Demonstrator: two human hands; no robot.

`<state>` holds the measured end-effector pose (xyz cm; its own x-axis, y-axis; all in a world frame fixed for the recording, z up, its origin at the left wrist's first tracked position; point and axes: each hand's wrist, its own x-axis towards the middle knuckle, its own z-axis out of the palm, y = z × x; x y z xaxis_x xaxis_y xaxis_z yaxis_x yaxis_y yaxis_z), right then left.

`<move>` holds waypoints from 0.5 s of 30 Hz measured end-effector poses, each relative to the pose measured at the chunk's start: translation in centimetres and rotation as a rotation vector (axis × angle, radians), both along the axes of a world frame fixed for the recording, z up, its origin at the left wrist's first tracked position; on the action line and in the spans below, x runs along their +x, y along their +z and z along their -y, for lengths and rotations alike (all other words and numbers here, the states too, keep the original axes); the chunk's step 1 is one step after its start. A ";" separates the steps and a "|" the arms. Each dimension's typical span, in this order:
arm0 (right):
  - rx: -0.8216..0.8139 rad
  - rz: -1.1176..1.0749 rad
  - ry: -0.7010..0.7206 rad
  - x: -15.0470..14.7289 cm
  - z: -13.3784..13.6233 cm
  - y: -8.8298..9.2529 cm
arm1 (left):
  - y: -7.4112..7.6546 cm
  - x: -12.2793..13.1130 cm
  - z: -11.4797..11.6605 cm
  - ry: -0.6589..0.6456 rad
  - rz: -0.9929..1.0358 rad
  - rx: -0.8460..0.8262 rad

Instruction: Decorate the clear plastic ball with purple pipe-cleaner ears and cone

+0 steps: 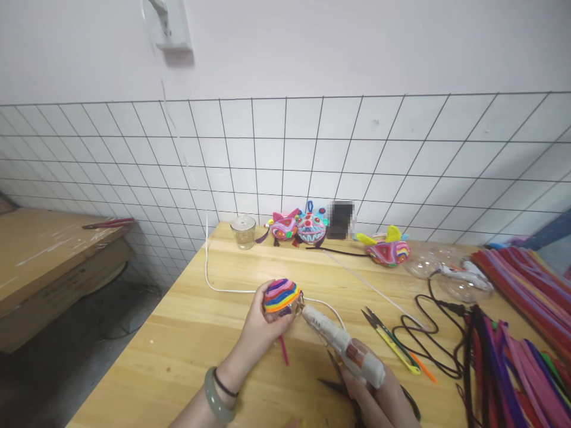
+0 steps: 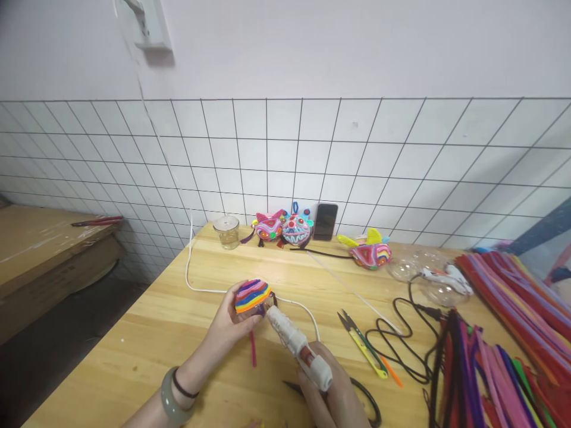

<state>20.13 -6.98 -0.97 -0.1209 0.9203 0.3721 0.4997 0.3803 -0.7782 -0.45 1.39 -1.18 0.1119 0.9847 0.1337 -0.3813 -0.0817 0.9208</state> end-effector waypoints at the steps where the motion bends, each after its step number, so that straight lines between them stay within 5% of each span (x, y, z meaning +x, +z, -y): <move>1: 0.000 -0.001 -0.004 0.0 0.0 0.0 | 0.0 0.0 0.0 0.000 0.005 0.000; 15: -0.056 -0.040 -0.029 -0.3 -0.4 0.6 | 0.2 0.1 0.2 -0.005 0.030 -0.003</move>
